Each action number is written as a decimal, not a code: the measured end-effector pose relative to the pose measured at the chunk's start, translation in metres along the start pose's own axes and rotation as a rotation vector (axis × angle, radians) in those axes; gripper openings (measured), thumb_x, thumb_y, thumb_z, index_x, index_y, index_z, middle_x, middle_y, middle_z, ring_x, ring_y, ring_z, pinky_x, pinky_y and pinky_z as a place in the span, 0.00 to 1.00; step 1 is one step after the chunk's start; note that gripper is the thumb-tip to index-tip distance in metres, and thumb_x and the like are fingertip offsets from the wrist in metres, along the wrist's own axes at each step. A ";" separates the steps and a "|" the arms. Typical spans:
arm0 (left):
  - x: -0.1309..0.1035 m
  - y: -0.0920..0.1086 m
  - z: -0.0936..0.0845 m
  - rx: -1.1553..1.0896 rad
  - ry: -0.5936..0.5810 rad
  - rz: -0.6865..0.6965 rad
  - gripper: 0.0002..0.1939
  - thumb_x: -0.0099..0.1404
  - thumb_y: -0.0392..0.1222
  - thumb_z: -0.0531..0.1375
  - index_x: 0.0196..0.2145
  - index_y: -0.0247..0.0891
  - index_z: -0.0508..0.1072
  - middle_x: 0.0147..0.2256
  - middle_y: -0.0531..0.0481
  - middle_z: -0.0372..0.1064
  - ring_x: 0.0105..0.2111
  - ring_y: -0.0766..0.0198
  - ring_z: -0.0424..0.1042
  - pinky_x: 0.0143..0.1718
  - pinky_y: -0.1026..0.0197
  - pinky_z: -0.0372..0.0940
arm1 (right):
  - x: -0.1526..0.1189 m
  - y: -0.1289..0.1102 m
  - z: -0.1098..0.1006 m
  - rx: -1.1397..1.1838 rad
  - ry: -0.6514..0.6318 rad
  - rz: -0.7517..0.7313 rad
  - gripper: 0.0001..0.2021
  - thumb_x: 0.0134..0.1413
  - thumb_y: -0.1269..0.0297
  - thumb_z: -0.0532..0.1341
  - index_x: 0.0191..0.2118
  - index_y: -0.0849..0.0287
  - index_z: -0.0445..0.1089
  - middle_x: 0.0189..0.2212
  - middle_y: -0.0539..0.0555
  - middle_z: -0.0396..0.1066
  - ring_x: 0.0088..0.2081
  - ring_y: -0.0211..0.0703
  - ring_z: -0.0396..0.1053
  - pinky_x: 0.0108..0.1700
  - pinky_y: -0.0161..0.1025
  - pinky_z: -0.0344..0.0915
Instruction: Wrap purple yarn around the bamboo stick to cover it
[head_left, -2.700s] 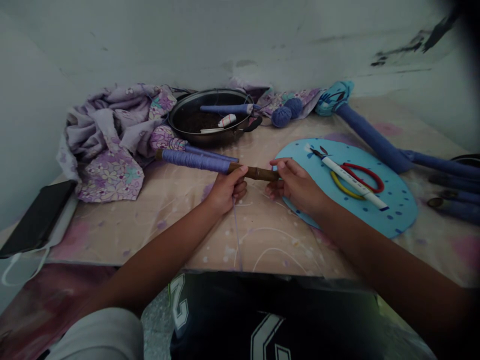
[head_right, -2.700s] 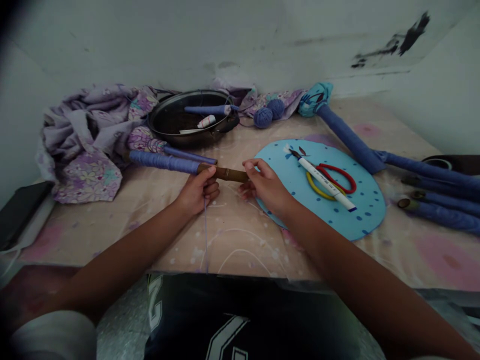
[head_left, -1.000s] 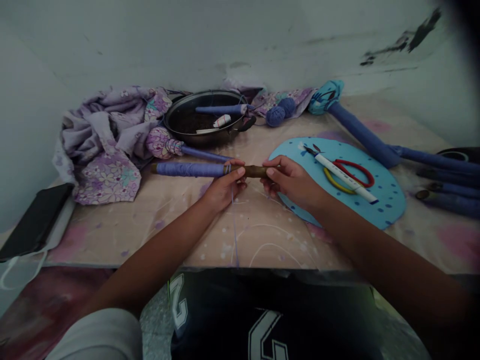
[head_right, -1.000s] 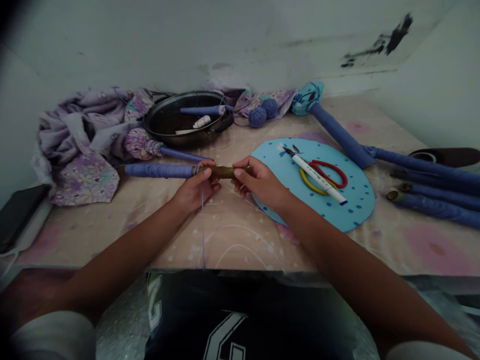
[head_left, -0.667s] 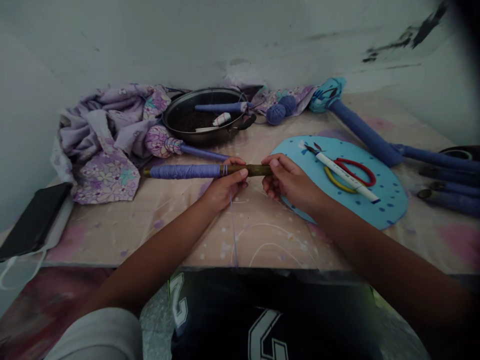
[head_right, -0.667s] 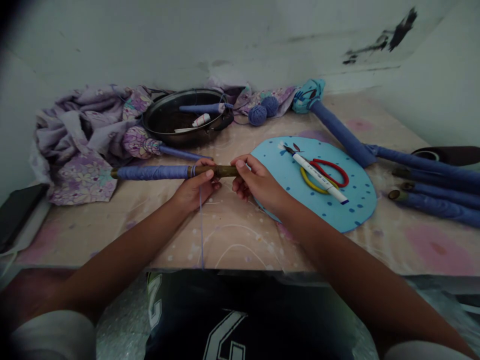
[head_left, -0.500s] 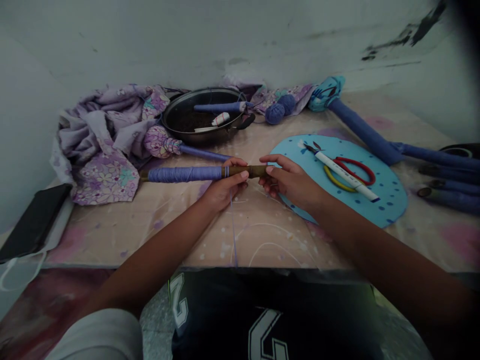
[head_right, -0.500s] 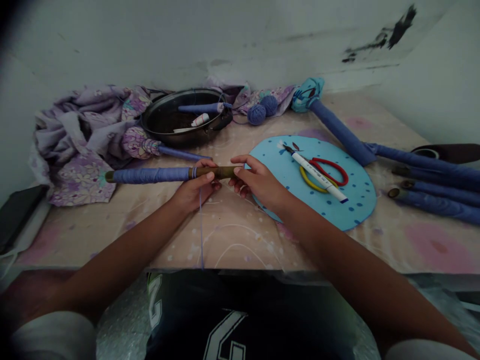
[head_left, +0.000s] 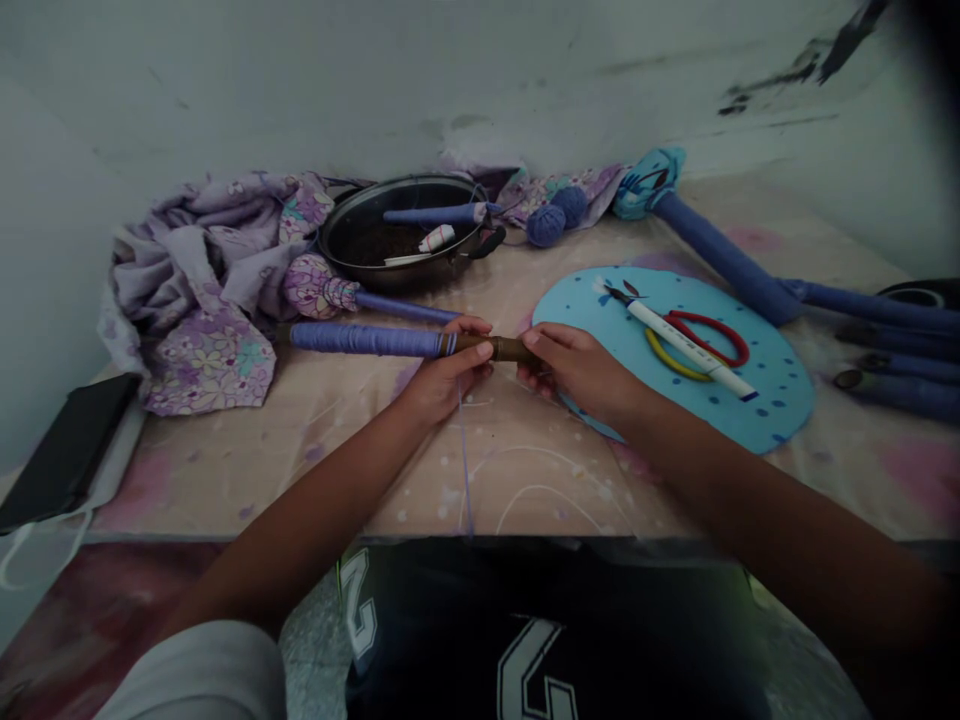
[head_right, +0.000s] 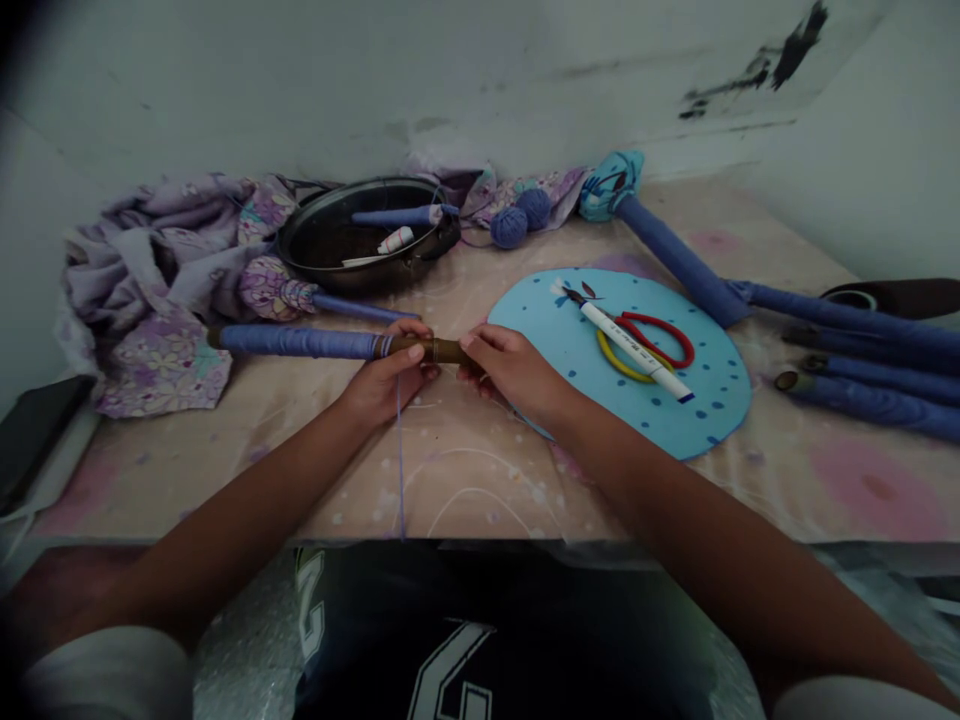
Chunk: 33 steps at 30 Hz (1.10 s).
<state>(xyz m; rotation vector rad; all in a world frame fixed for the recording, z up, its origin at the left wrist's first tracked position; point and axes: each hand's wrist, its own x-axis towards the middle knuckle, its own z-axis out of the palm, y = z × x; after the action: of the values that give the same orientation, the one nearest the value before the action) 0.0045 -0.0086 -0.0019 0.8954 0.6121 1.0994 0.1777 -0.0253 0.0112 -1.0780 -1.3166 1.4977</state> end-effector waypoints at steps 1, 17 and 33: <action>0.000 0.000 0.000 -0.003 0.001 -0.006 0.17 0.45 0.38 0.69 0.33 0.40 0.69 0.30 0.56 0.64 0.29 0.71 0.66 0.26 0.68 0.58 | 0.001 0.001 0.000 -0.017 0.014 -0.078 0.11 0.49 0.56 0.63 0.32 0.56 0.64 0.24 0.49 0.67 0.23 0.34 0.62 0.23 0.33 0.60; -0.002 0.002 0.005 0.043 -0.014 -0.035 0.21 0.44 0.38 0.69 0.36 0.40 0.68 0.30 0.56 0.66 0.26 0.72 0.64 0.27 0.67 0.59 | -0.001 -0.001 0.002 0.009 0.065 -0.277 0.13 0.42 0.63 0.68 0.33 0.54 0.63 0.35 0.49 0.67 0.31 0.35 0.65 0.29 0.33 0.65; -0.006 0.000 0.007 0.134 -0.052 -0.180 0.14 0.49 0.37 0.65 0.31 0.39 0.63 0.16 0.63 0.50 0.12 0.78 0.46 0.14 0.70 0.41 | 0.000 -0.002 0.002 0.082 0.052 -0.272 0.12 0.43 0.69 0.65 0.33 0.54 0.62 0.28 0.47 0.66 0.30 0.37 0.67 0.27 0.35 0.67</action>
<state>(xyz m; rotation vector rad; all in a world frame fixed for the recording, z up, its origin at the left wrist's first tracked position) 0.0081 -0.0161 0.0023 0.9614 0.7149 0.8791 0.1763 -0.0259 0.0132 -0.8431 -1.2966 1.3008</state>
